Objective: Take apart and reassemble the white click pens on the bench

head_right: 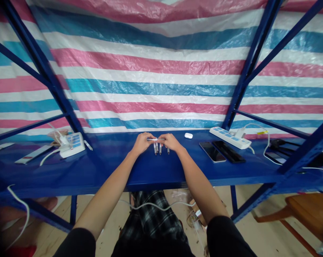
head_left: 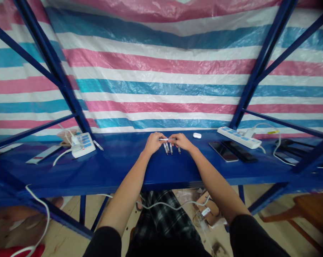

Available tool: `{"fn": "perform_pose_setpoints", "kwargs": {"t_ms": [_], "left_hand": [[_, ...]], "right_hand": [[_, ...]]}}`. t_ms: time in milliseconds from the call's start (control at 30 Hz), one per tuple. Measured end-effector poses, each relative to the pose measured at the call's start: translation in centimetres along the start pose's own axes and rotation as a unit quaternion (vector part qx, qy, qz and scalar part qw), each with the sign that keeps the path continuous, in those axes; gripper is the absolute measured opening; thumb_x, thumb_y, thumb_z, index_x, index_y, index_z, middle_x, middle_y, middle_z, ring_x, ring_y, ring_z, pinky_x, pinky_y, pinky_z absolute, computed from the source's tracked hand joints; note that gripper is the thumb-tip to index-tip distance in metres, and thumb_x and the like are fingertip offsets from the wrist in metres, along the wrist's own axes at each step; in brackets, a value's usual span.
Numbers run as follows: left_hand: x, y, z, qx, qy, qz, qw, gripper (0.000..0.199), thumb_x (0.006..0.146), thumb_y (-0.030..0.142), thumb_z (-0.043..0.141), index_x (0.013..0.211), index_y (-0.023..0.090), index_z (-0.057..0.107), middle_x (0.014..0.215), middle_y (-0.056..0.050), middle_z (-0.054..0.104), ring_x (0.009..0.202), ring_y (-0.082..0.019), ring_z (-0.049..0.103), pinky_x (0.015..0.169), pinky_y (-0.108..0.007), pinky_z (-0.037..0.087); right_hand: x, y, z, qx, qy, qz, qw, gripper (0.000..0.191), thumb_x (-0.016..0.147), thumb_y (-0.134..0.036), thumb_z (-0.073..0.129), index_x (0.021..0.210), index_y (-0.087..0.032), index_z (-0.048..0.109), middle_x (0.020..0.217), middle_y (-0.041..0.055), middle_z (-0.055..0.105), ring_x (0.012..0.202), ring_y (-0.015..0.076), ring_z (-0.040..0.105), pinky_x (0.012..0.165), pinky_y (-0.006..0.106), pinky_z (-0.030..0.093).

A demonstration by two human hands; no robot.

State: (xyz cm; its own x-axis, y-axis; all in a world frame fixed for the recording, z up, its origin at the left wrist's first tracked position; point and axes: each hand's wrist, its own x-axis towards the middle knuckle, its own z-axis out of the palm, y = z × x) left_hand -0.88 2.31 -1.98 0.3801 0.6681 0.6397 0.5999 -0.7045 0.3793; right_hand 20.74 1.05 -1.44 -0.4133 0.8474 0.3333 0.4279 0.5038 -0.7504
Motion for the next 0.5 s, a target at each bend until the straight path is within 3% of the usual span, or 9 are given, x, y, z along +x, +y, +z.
{"fn": "perform_pose_setpoints", "kwargs": {"t_ms": [167, 333, 500], "left_hand": [[0.0, 0.9, -0.6, 0.049, 0.022, 0.046, 0.998, 0.004, 0.083, 0.018, 0.073, 0.086, 0.020, 0.071, 0.092, -0.006, 0.070, 0.097, -0.025, 0.060, 0.088, -0.037, 0.046], [0.0, 2.0, -0.9, 0.062, 0.049, 0.070, 0.994, 0.010, 0.088, 0.013, 0.064, 0.091, 0.021, 0.069, 0.098, -0.006, 0.067, 0.101, -0.024, 0.057, 0.094, -0.038, 0.044], [-0.2, 3.4, -0.2, 0.008, 0.029, 0.081, 0.996, 0.013, 0.094, 0.017, 0.058, 0.086, 0.020, 0.068, 0.092, -0.006, 0.067, 0.095, -0.020, 0.060, 0.088, -0.033, 0.048]], "right_hand": [[0.2, 0.0, 0.3, 0.095, -0.027, -0.003, 0.995, 0.045, 0.087, -0.059, 0.066, 0.091, -0.015, 0.076, 0.073, 0.0058, 0.074, 0.051, 0.0122, 0.055, 0.049, 0.024, 0.042], [0.6, -0.5, 0.8, 0.238, -0.004, 0.066, 0.969, 0.060, 0.087, -0.072, 0.061, 0.083, -0.013, 0.074, 0.080, 0.0129, 0.075, 0.056, 0.0138, 0.060, 0.044, 0.023, 0.044], [0.9, -0.5, 1.7, 0.364, 0.050, 0.087, 0.926, 0.042, 0.087, -0.054, 0.071, 0.107, -0.018, 0.069, 0.086, 0.0077, 0.074, 0.061, 0.0146, 0.064, 0.048, 0.023, 0.050]]}}
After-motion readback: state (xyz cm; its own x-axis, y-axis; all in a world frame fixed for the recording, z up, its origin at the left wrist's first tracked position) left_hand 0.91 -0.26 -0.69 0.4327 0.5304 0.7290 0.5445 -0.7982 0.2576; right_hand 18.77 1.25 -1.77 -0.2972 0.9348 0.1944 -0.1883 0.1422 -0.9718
